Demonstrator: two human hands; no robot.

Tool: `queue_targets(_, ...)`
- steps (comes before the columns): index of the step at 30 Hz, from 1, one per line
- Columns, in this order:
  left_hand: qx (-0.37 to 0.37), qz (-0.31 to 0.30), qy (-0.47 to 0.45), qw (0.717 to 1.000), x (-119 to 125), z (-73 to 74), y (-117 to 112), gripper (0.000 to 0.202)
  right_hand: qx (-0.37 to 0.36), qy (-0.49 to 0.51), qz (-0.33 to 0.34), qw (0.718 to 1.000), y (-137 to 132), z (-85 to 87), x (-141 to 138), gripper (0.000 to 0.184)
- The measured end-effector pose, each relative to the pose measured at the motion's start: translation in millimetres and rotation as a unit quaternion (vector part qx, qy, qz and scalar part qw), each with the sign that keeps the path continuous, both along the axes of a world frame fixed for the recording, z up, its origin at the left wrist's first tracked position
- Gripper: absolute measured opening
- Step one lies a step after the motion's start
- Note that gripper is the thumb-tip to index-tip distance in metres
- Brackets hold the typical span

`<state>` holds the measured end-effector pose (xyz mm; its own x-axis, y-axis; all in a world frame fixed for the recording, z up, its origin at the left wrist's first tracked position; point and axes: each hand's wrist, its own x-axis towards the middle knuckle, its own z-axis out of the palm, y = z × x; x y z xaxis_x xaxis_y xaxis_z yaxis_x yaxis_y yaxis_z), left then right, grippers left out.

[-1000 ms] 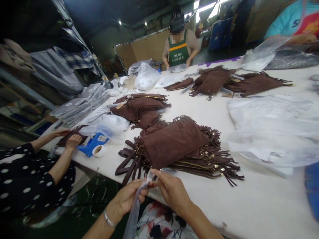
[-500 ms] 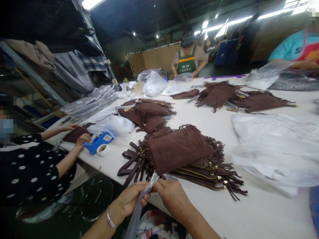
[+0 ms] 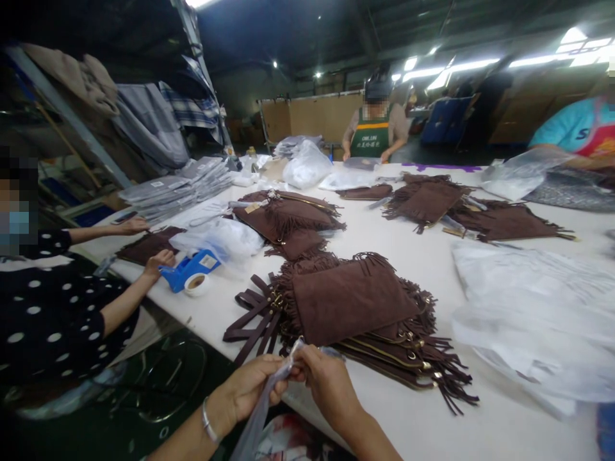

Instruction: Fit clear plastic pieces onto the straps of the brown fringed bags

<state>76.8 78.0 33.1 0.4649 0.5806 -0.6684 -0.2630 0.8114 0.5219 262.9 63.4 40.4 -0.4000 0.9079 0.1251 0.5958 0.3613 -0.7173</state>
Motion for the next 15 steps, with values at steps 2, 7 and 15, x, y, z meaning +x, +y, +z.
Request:
queue_targets(2, 0.002, -0.01, -0.009, 1.0, -1, 1.2, 1, 0.023, -0.04, 0.036, -0.02, 0.998, -1, -2.0, -3, 0.019)
queue_targets(7, 0.018, -0.015, -0.007, 1.0, -2, 4.6, 3, 0.024, -0.089, 0.059, -0.033, 0.994, 2, 1.5, -5, 0.015)
queue_targets(15, 0.031, -0.029, -0.025, 0.999, 0, 5.4, 4, 0.024, -0.159, 0.155, 0.016, 0.975, 14, 16.0, -1, 0.014)
